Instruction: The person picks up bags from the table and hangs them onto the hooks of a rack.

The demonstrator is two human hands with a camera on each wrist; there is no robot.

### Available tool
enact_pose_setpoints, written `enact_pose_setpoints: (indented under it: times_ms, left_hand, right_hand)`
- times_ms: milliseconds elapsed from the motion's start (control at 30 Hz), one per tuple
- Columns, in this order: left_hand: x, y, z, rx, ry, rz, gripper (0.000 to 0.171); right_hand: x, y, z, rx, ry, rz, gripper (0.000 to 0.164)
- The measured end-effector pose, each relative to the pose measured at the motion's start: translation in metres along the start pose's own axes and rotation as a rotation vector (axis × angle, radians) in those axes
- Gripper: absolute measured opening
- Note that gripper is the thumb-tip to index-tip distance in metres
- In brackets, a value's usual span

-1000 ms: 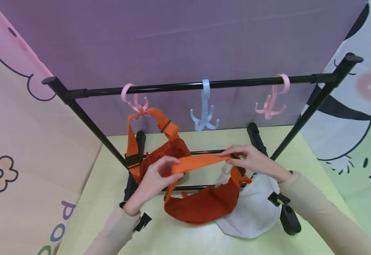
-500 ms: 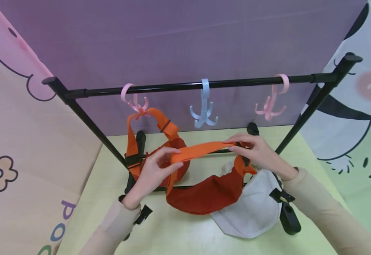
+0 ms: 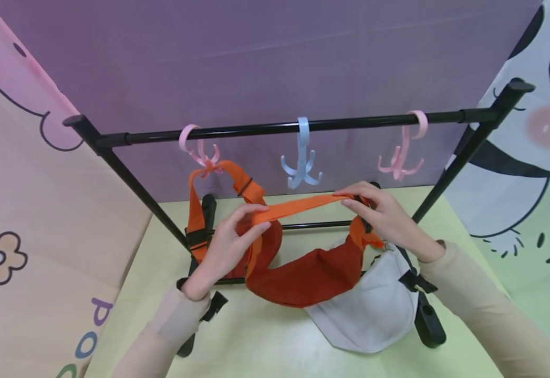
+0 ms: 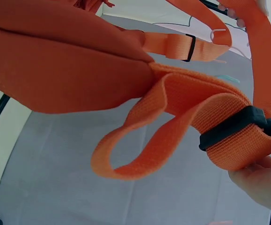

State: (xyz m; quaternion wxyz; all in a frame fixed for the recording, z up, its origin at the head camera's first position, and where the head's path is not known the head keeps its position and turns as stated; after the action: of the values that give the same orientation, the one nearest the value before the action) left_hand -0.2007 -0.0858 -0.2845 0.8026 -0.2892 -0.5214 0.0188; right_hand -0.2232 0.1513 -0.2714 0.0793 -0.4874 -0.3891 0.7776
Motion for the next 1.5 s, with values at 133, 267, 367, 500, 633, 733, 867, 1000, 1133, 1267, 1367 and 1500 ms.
enact_pose_setpoints:
  times_ms: [133, 267, 367, 500, 633, 733, 867, 1000, 1133, 1267, 1367, 1500]
  left_hand:
    - [0.005, -0.002, 0.006, 0.002, 0.019, 0.026, 0.027]
    - [0.007, -0.004, 0.011, 0.007, 0.031, 0.045, 0.024]
    - [0.01, -0.005, 0.015, 0.012, 0.047, 0.043, 0.021]
    - [0.015, -0.008, 0.02, 0.023, 0.078, 0.034, 0.02]
    - [0.019, -0.012, 0.025, 0.039, 0.096, 0.035, 0.019]
    - [0.018, -0.015, 0.03, 0.056, 0.096, 0.044, 0.017]
    - [0.016, -0.017, 0.036, 0.071, 0.084, 0.054, 0.017]
    - [0.013, -0.018, 0.041, 0.078, 0.063, 0.071, 0.019]
    - [0.008, -0.019, 0.045, 0.086, 0.028, 0.096, 0.021]
    - [0.002, -0.019, 0.051, 0.084, -0.014, 0.093, 0.024]
    - [-0.002, -0.018, 0.055, 0.079, -0.038, 0.078, 0.025]
    - [0.01, -0.017, 0.055, 0.063, -0.067, 0.065, 0.022]
  right_hand:
    - [-0.005, -0.006, 0.002, 0.022, -0.012, -0.003, 0.027]
    - [-0.011, -0.011, 0.005, 0.05, -0.038, -0.015, 0.025]
    - [-0.016, -0.015, 0.007, 0.079, -0.063, -0.036, 0.024]
    - [-0.02, -0.021, 0.011, 0.115, -0.107, -0.082, 0.023]
    - [-0.023, -0.025, 0.016, 0.132, -0.12, -0.104, 0.022]
    - [-0.024, -0.028, 0.019, 0.142, -0.104, -0.104, 0.022]
    - [-0.024, -0.031, 0.022, 0.152, -0.073, -0.111, 0.022]
    - [-0.02, -0.033, 0.026, 0.15, -0.047, -0.126, 0.023]
    - [-0.014, -0.033, 0.031, 0.14, -0.027, -0.135, 0.025]
    - [-0.01, -0.034, 0.036, 0.142, -0.02, -0.15, 0.028]
    - [-0.006, -0.034, 0.039, 0.138, -0.013, -0.152, 0.028]
    - [-0.001, -0.032, 0.041, 0.119, 0.001, -0.136, 0.028]
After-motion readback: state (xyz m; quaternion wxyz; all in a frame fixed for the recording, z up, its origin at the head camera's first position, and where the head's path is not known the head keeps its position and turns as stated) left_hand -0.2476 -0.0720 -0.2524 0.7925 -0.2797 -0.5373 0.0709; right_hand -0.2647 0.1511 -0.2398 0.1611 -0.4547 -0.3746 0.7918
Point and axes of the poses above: each hand's wrist, its own z-axis towards the middle knuckle, its own y-axis out of the palm, x = y × z, the point moved 8 cm from there along z, towards the middle knuckle, and after that the axes turned 11 degrees about -x, right-handed, at the moved point
